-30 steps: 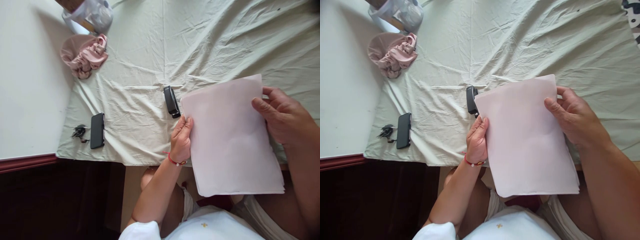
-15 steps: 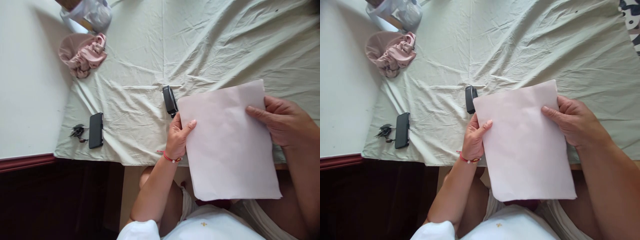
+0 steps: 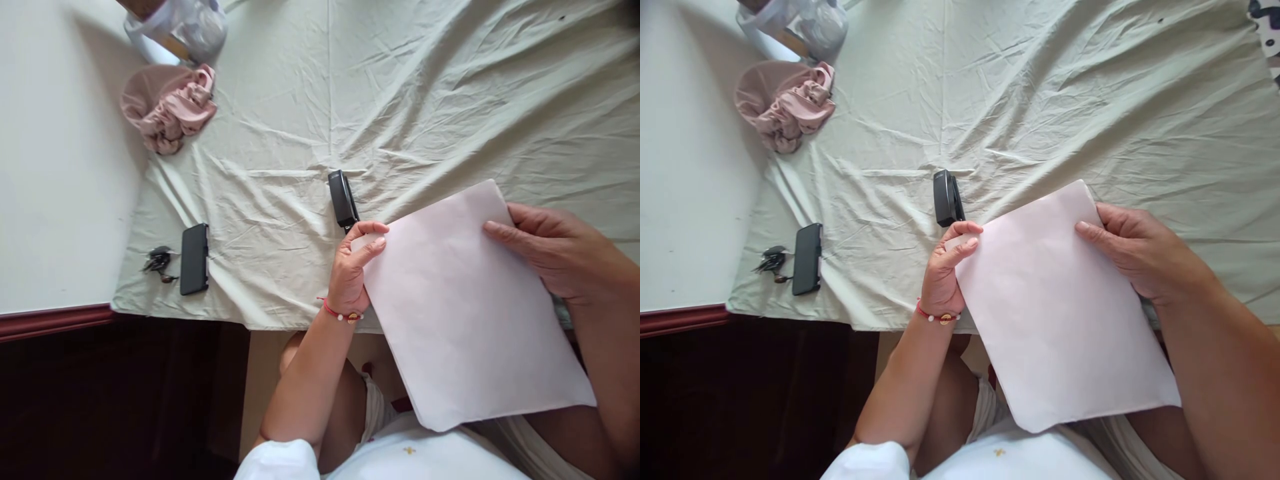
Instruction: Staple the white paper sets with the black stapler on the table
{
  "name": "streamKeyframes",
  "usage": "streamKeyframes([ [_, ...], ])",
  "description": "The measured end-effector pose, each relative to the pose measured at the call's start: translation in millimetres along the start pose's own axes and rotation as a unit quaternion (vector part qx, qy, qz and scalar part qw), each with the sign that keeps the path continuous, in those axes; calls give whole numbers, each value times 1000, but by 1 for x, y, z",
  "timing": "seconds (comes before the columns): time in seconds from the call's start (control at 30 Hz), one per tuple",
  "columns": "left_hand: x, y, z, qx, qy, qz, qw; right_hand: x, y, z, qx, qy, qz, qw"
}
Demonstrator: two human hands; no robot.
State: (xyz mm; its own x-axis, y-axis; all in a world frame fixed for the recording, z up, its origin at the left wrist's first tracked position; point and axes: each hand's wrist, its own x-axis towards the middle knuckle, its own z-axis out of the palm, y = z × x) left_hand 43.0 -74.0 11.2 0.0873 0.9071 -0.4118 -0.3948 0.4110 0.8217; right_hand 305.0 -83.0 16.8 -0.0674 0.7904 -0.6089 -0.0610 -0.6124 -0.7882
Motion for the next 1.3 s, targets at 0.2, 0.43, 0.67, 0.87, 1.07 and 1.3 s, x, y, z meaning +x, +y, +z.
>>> streamKeyframes([
  [0.2,0,-3,5,41,40,38,998,2,2,0,-6,22,-16,1000],
  [0.43,3,2,-19,168,115,123,971,4,1,5,-27,40,-29,998],
  [0.67,7,20,-38,269,168,115,941,6,-8,26,-49,28,-16,998],
  [0.87,20,22,-53,358,188,104,909,10,-12,38,-101,24,15,995],
  [1.07,32,21,-63,427,181,147,873,11,-9,41,-117,60,-5,991],
  [1.3,38,24,-60,462,187,163,852,1,-10,48,-113,92,-4,989],
])
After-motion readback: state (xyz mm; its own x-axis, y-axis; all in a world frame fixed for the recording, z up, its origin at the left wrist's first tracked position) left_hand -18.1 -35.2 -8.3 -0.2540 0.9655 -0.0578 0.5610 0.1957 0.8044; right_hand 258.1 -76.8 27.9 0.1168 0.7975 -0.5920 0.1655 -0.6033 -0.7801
